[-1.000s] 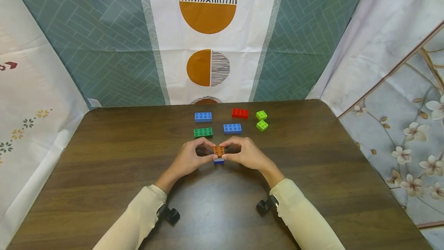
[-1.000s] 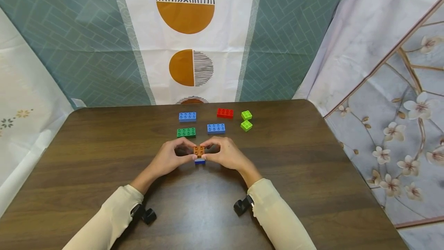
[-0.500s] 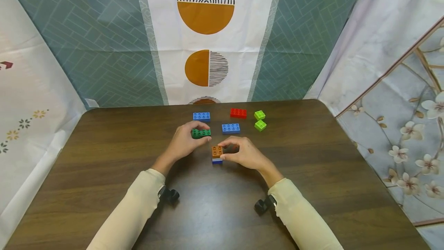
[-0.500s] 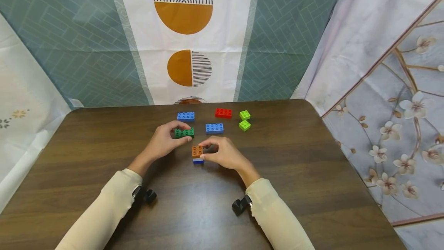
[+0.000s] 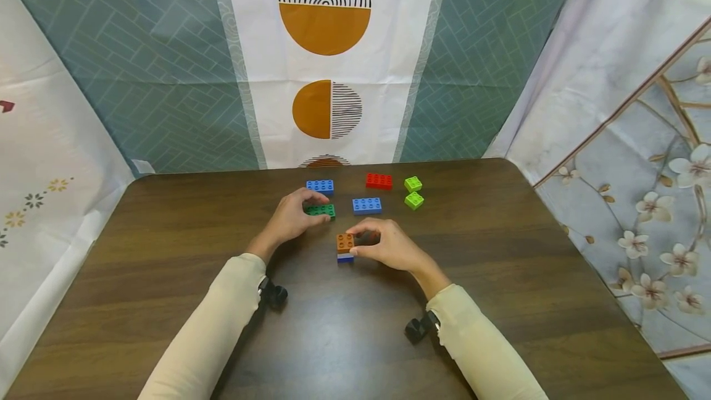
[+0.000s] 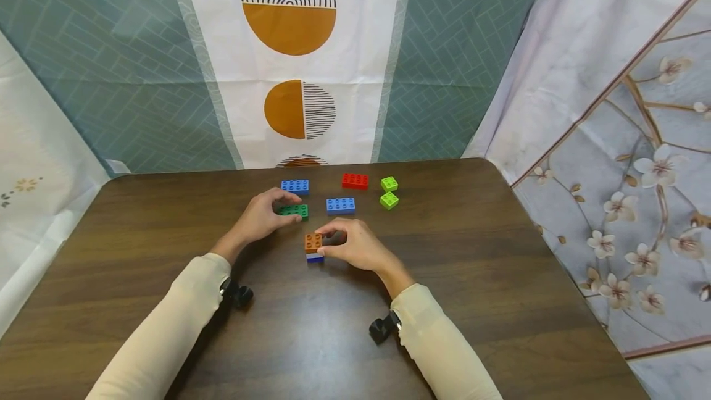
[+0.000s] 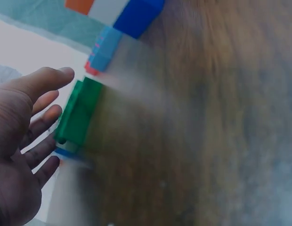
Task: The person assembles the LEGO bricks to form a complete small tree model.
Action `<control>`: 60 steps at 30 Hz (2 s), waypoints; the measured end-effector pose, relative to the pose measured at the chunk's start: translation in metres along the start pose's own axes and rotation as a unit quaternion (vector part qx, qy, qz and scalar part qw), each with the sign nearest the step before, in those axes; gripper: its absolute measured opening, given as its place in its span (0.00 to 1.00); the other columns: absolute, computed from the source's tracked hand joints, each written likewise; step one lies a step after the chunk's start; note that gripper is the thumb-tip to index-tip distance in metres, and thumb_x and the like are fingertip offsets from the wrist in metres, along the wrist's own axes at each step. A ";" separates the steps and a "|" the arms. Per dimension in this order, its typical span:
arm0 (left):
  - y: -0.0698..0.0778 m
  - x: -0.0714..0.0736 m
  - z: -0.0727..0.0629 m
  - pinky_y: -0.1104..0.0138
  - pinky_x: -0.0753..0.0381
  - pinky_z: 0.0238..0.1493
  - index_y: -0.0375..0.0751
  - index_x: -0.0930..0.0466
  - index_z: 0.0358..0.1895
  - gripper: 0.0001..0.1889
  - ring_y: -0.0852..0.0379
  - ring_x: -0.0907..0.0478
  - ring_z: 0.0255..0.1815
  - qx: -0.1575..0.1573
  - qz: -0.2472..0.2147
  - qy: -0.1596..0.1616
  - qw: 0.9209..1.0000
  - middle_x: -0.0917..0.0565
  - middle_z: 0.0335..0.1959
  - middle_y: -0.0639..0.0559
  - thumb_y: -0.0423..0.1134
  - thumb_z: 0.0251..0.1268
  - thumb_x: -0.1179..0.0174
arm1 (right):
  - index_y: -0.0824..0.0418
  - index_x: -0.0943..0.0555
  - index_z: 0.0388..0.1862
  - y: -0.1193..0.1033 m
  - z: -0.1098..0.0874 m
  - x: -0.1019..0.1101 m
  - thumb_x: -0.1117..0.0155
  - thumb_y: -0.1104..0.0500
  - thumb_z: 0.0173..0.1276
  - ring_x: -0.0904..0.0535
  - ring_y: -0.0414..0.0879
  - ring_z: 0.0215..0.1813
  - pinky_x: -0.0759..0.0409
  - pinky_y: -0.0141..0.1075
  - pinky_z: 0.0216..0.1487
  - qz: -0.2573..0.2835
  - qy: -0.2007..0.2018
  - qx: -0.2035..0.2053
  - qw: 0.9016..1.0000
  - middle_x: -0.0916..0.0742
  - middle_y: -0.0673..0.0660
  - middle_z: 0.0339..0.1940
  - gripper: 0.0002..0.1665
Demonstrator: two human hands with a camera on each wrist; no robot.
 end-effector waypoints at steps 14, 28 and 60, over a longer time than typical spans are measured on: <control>-0.017 -0.007 0.007 0.46 0.24 0.65 0.43 0.15 0.58 0.20 0.43 0.23 0.56 0.009 0.031 -0.006 0.999 0.16 0.58 0.41 0.43 0.63 0.27 | 0.54 0.14 0.58 0.000 0.000 0.000 0.24 0.54 0.65 0.18 0.48 0.55 0.19 0.45 0.57 -0.008 0.003 0.002 1.000 0.11 0.51 0.53 0.22; -0.010 -0.009 0.002 0.47 0.23 0.65 0.44 0.13 0.56 0.19 0.45 0.22 0.56 0.013 0.020 -0.007 1.000 0.15 0.58 0.43 0.43 0.63 0.27 | 0.53 0.14 0.58 -0.001 -0.001 0.001 0.24 0.54 0.65 0.19 0.48 0.54 0.19 0.44 0.56 -0.010 -0.002 0.002 1.000 0.11 0.51 0.53 0.22; 0.072 0.003 -0.064 0.66 0.16 0.45 0.45 0.12 0.51 0.18 0.56 0.20 0.43 -0.098 0.024 -0.002 0.995 0.15 0.47 0.53 0.39 0.57 0.23 | 0.56 0.15 0.58 -0.001 -0.001 -0.001 0.25 0.55 0.67 0.18 0.49 0.55 0.18 0.45 0.57 0.000 -0.008 0.008 1.000 0.11 0.53 0.54 0.22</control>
Point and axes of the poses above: each hand's wrist, its own z-axis towards the middle knuckle, its own x-axis out of the back of the hand, y = z × x, the point moved 7 cm from there along z, towards the middle knuckle
